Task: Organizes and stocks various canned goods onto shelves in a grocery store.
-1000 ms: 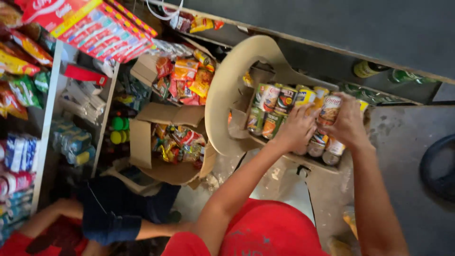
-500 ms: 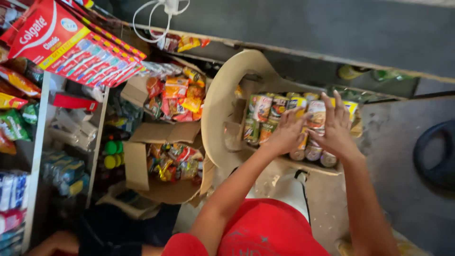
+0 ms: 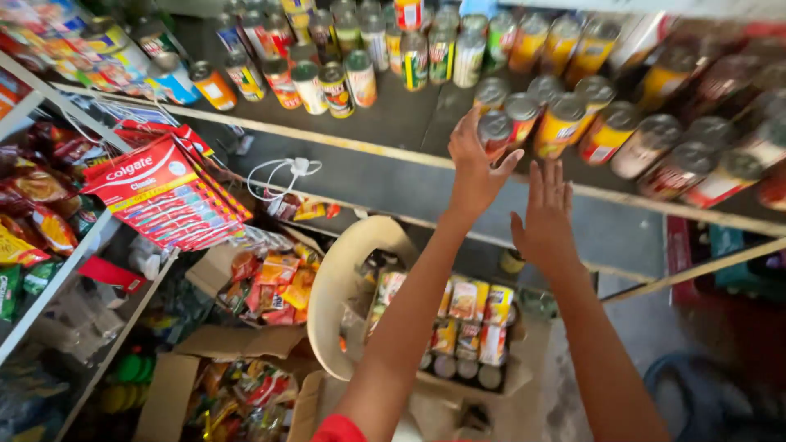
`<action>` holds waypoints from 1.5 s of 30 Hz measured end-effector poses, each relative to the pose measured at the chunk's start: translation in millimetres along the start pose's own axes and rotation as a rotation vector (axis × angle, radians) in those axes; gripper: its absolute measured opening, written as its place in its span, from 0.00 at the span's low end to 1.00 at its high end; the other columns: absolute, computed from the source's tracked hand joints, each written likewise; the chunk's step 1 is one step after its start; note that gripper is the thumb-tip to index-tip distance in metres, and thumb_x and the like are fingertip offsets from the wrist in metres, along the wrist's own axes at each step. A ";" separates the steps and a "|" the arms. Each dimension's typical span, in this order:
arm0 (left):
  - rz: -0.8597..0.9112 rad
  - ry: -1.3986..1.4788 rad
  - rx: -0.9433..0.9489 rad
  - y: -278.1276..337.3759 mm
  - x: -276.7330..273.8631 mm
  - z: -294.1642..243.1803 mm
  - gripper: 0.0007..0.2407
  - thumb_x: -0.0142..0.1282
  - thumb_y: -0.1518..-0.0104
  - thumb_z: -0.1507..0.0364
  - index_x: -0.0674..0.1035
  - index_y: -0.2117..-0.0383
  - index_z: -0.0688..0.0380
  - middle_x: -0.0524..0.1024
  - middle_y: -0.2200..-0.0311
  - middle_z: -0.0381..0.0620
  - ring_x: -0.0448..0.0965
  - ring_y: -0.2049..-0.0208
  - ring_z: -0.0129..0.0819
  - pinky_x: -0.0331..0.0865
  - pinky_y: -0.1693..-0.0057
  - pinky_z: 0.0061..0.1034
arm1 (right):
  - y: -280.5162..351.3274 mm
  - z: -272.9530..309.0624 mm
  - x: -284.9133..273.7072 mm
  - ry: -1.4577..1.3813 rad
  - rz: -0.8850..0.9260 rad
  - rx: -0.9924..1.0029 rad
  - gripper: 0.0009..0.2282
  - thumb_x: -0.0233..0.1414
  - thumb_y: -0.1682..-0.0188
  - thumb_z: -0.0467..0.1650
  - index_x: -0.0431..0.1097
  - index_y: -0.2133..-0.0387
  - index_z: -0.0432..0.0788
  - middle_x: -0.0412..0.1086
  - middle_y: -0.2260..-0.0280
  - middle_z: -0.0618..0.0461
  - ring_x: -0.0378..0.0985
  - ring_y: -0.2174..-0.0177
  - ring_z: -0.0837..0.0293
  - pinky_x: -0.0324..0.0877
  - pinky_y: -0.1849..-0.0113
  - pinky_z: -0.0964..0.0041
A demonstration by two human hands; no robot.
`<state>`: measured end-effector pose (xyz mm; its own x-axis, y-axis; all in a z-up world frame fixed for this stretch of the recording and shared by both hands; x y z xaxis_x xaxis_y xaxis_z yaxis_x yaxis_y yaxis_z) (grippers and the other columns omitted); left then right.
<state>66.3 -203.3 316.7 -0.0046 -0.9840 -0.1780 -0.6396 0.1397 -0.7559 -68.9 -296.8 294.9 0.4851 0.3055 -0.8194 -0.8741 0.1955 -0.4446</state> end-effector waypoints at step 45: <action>0.697 -0.078 -0.564 426.6 -36.3 5.6 0.33 0.50 0.45 0.78 0.57 0.28 0.58 0.51 0.29 0.62 0.55 0.30 0.61 0.53 0.28 0.46 | 226.0 -55.3 168.3 -0.068 0.142 0.152 0.37 0.64 0.53 0.32 0.54 0.28 0.51 0.58 0.31 0.54 0.61 0.42 0.44 0.58 0.42 0.45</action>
<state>-202.1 -107.4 -2.9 -0.4938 -0.6832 -0.5380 -0.7936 0.6069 -0.0424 -186.2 -252.8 36.4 0.3628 0.4010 -0.8412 -0.9225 0.2826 -0.2631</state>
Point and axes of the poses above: each hand's wrist, its own y-axis away from the middle knuckle, its own x-axis out of the palm, z = x × y, the point moved 2 cm from there along -y, towards the middle knuckle
